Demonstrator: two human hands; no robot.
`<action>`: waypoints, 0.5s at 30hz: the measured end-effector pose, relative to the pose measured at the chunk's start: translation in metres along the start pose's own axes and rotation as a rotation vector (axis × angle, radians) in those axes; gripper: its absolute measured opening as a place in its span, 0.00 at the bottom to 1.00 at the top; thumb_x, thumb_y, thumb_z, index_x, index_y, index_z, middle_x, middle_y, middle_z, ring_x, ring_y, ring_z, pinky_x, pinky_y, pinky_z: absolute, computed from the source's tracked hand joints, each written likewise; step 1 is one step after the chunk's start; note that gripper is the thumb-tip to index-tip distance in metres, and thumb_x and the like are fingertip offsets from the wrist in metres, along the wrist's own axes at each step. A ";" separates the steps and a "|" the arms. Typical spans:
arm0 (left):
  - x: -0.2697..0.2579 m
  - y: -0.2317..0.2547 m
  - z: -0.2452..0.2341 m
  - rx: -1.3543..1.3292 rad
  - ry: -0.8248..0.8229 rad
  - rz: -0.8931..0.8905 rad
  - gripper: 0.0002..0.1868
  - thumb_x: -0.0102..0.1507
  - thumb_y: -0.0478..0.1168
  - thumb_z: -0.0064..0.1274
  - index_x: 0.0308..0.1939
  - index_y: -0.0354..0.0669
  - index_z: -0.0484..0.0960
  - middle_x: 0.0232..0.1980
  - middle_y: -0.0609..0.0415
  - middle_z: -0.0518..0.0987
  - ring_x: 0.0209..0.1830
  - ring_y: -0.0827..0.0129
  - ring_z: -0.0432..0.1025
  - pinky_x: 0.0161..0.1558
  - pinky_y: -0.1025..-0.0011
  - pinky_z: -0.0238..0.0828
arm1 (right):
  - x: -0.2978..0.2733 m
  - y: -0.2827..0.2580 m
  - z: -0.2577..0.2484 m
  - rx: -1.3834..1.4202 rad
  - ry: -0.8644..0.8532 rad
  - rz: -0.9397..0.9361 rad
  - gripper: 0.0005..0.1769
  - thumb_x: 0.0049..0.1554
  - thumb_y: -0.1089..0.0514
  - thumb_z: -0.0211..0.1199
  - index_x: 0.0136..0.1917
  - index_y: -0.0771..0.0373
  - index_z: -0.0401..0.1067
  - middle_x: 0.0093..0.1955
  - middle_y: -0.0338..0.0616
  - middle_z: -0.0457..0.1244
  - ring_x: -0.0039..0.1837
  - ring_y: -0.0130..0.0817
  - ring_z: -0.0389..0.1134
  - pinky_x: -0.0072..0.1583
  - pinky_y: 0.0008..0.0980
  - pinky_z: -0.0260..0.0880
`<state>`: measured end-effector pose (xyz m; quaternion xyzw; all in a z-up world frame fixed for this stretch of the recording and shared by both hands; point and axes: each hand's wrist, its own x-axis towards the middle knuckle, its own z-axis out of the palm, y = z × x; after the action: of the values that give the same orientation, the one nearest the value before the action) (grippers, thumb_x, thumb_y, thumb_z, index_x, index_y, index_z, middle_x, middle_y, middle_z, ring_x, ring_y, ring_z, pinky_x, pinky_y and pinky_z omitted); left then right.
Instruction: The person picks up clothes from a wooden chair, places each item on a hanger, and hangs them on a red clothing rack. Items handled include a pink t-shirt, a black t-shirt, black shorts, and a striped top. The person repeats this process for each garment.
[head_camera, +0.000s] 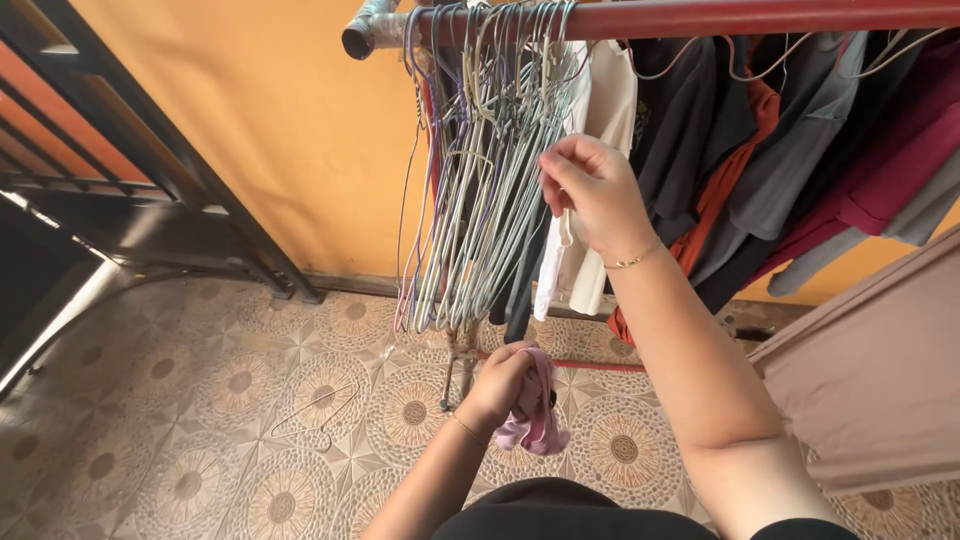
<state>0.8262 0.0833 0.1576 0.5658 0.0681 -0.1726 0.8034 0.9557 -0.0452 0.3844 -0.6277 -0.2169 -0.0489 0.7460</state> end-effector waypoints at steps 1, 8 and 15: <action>-0.009 0.011 0.005 0.001 -0.004 -0.001 0.09 0.60 0.37 0.42 0.30 0.38 0.78 0.14 0.35 0.74 0.07 0.57 0.71 0.05 0.70 0.64 | -0.003 -0.001 0.001 -0.002 0.004 -0.001 0.09 0.63 0.58 0.63 0.43 0.65 0.72 0.28 0.47 0.61 0.26 0.31 0.62 0.29 0.22 0.63; 0.010 -0.010 -0.005 0.159 -0.029 0.027 0.10 0.58 0.39 0.44 0.29 0.42 0.81 0.19 0.40 0.75 0.14 0.62 0.72 0.11 0.70 0.68 | -0.012 -0.009 -0.005 0.071 0.128 -0.084 0.08 0.59 0.63 0.57 0.37 0.64 0.66 0.25 0.45 0.54 0.25 0.30 0.57 0.30 0.23 0.56; -0.038 0.039 0.014 0.276 -0.059 0.069 0.11 0.58 0.41 0.45 0.30 0.48 0.84 0.30 0.54 0.74 0.36 0.69 0.69 0.40 0.72 0.68 | -0.010 -0.027 -0.019 0.142 0.175 -0.095 0.05 0.56 0.64 0.57 0.39 0.61 0.63 0.26 0.39 0.49 0.25 0.26 0.53 0.28 0.24 0.57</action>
<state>0.8037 0.0896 0.2085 0.6676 0.0005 -0.1690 0.7251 0.9421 -0.0709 0.4028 -0.5557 -0.1833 -0.1231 0.8016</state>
